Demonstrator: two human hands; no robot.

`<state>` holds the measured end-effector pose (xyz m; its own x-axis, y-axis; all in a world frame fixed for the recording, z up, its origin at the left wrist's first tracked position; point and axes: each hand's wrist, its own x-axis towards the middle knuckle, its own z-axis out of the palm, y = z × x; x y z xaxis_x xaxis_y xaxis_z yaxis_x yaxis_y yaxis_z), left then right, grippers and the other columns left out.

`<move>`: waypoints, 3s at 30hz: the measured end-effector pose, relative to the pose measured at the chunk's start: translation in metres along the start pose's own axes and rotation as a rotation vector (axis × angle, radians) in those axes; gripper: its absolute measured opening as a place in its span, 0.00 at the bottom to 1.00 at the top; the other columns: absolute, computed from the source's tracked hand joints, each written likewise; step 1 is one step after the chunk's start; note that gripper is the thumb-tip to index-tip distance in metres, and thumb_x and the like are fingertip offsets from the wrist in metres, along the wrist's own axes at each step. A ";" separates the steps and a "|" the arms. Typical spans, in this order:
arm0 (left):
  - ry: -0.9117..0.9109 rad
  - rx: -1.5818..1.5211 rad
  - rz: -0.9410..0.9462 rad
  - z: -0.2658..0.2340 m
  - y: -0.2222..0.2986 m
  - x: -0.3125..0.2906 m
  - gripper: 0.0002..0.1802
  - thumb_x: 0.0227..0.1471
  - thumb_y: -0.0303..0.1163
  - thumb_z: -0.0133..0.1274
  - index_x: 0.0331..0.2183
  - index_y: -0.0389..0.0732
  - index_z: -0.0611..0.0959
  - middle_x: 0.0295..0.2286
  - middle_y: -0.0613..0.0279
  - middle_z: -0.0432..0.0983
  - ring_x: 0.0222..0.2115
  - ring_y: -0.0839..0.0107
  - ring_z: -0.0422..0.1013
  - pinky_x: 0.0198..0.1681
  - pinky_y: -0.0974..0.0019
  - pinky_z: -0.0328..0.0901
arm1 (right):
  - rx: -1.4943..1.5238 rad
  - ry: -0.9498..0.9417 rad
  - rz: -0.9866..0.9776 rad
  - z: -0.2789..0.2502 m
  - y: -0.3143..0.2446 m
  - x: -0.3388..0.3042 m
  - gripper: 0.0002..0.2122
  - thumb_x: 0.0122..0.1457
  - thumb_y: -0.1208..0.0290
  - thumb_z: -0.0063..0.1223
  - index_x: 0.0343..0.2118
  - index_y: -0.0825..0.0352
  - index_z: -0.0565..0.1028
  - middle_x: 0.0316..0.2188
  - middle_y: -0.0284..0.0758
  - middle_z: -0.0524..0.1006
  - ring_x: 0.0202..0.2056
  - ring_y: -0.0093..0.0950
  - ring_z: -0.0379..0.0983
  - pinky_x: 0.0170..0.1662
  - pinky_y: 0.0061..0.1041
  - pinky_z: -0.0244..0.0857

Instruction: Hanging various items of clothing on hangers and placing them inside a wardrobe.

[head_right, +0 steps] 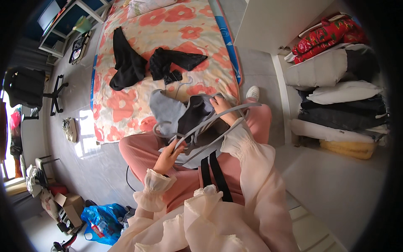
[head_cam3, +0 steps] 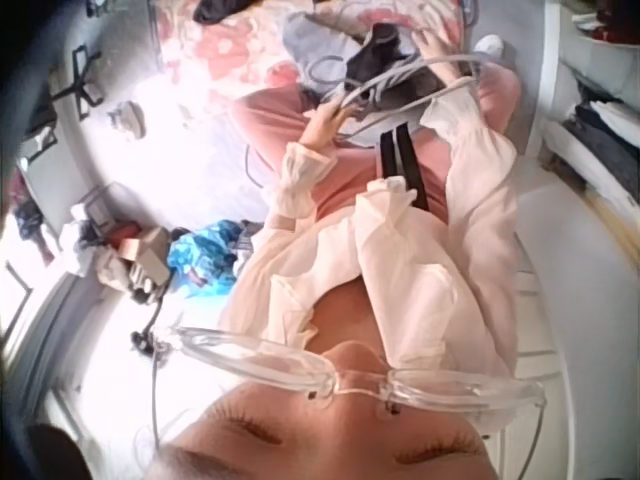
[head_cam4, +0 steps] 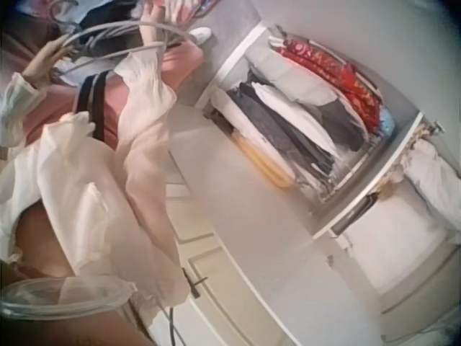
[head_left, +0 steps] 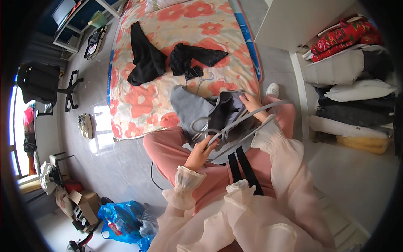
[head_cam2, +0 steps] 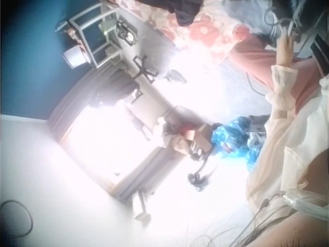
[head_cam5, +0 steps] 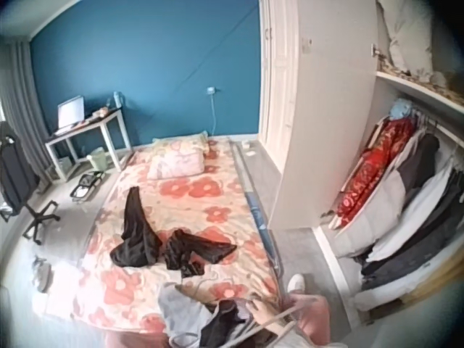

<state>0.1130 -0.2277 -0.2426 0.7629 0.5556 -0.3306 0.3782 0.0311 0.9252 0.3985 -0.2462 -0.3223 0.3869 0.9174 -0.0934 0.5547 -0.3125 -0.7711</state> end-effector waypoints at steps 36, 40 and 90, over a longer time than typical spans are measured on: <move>0.367 -0.899 0.694 -0.110 0.097 0.001 0.18 0.58 0.41 0.35 0.29 0.38 0.73 0.09 0.76 0.50 0.10 0.82 0.45 0.15 0.74 0.42 | -0.023 0.023 -0.094 -0.023 -0.106 -0.030 0.12 0.56 0.66 0.44 0.36 0.72 0.68 0.25 0.52 0.70 0.31 0.49 0.66 0.31 0.35 0.60; 0.206 -1.079 0.812 -0.115 0.089 0.017 0.26 0.59 0.46 0.30 0.22 0.39 0.73 0.07 0.75 0.45 0.10 0.81 0.42 0.15 0.72 0.40 | -0.018 0.013 -0.104 -0.024 -0.109 -0.029 0.11 0.56 0.67 0.44 0.34 0.72 0.67 0.23 0.52 0.69 0.30 0.50 0.65 0.29 0.36 0.58; 0.230 -0.648 -0.092 -0.072 -0.062 0.121 0.15 0.50 0.39 0.52 0.35 0.38 0.79 0.31 0.70 0.73 0.36 0.81 0.65 0.43 0.78 0.56 | 0.836 0.036 0.493 -0.025 -0.049 0.019 0.17 0.58 0.66 0.43 0.44 0.74 0.68 0.39 0.31 0.71 0.41 0.20 0.64 0.45 0.16 0.54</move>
<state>0.1445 -0.1030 -0.3264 0.5854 0.6864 -0.4315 -0.0081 0.5372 0.8434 0.3973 -0.2193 -0.2709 0.4661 0.7178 -0.5172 -0.3728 -0.3709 -0.8506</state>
